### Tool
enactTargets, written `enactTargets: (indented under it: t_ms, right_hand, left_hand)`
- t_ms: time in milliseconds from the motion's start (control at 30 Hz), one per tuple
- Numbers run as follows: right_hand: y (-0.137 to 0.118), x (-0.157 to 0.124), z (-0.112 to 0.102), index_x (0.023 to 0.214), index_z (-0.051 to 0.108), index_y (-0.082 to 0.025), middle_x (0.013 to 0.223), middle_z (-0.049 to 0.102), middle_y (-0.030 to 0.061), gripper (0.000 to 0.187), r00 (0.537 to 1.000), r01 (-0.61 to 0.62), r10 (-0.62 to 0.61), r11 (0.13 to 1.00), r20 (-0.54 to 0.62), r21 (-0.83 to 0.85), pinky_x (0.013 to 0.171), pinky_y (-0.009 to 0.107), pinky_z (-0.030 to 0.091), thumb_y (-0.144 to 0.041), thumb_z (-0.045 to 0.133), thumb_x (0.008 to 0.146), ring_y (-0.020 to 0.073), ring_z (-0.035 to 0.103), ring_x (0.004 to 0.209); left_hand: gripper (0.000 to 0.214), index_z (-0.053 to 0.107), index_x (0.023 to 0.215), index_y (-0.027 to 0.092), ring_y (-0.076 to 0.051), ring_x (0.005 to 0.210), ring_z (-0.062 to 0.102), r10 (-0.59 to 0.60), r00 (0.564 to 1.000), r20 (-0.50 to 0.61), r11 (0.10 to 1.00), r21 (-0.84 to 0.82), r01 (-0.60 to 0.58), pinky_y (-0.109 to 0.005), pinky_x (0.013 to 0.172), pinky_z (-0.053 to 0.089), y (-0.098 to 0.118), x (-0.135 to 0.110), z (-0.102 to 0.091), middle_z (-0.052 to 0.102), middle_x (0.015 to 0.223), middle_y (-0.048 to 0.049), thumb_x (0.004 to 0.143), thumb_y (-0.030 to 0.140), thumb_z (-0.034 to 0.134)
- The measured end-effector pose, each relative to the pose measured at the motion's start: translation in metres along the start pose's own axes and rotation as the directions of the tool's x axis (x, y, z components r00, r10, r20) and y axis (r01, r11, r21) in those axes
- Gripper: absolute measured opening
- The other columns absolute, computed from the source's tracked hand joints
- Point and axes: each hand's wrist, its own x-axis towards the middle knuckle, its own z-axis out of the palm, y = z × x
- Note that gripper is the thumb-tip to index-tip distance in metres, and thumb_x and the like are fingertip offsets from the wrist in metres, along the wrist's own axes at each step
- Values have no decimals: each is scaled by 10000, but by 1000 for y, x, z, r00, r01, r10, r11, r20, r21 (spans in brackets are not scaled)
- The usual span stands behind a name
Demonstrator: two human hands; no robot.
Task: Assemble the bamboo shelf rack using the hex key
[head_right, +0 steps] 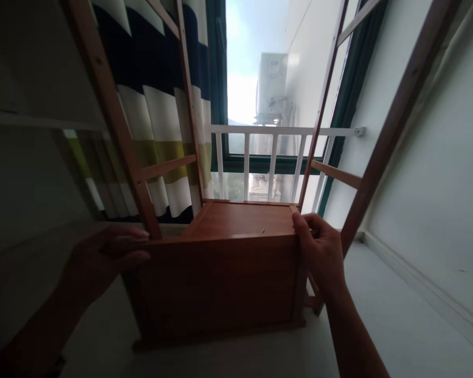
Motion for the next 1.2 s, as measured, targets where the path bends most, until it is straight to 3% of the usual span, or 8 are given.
enactTargets:
  t_ms: [133,367,533,667,767,900,1033,1200]
  right_hand:
    - [1,-1,-11,609,538,-178,537,462,-21,352,968,70,-76,997,-241,-34,472,215,324,-500,541,751,92,398,498]
    - [9,-6,-4,575,519,-156,491,412,-43,369,975,94,-94,996,-202,-8,447,202,290,-474,542,762,69,361,460]
    - [-1,-6,0,583,526,-151,510,449,-38,338,976,-22,18,1000,-216,-15,481,194,314,-435,567,761,72,401,493]
    - [-31,19,-14,651,556,-159,571,498,-28,308,992,-98,98,995,-79,0,512,189,342,-449,582,751,81,444,540]
    - [-51,43,-28,919,577,-198,770,583,-5,334,986,-145,121,964,117,224,589,194,406,-482,580,744,101,522,660]
    - [-61,53,-48,1193,485,-224,974,629,54,548,805,-493,261,794,532,356,679,273,485,-469,616,720,164,592,781]
    - [-52,33,-63,1052,604,-179,1084,633,81,475,595,-683,358,698,720,217,866,367,462,-311,743,617,243,572,999]
    - [-33,4,-69,1015,634,-225,1040,660,59,424,593,-805,436,352,677,478,836,371,472,-361,731,625,221,622,914]
  left_hand:
    - [473,547,934,249,-191,789,623,97,985,-146,981,-154,-120,-295,737,501,17,-13,27,639,797,16,532,360,771]
    - [273,569,808,222,-145,744,590,203,951,-234,976,-24,-215,-266,698,483,3,-11,36,606,794,24,621,348,723]
    - [193,565,760,215,-124,710,577,117,963,-244,991,-39,-130,-241,674,478,14,-14,31,591,758,38,653,285,710]
    - [174,541,722,209,-123,746,578,31,975,-221,987,-146,-65,-234,687,484,45,-1,15,572,761,34,662,229,703]
    - [173,533,702,204,-122,732,592,-58,974,-221,972,-233,5,-225,654,492,74,25,-6,579,756,32,661,217,700]
    - [202,531,691,196,-122,701,614,-184,963,-199,943,-313,116,-232,674,505,108,59,-26,610,727,37,631,221,722]
    - [224,538,729,197,-136,690,633,-302,932,-202,900,-384,208,-250,678,511,129,75,-34,634,712,36,627,257,728]
    - [276,562,781,197,-146,675,633,-346,911,-225,896,-368,250,-264,673,506,147,79,-35,644,709,31,599,289,748]
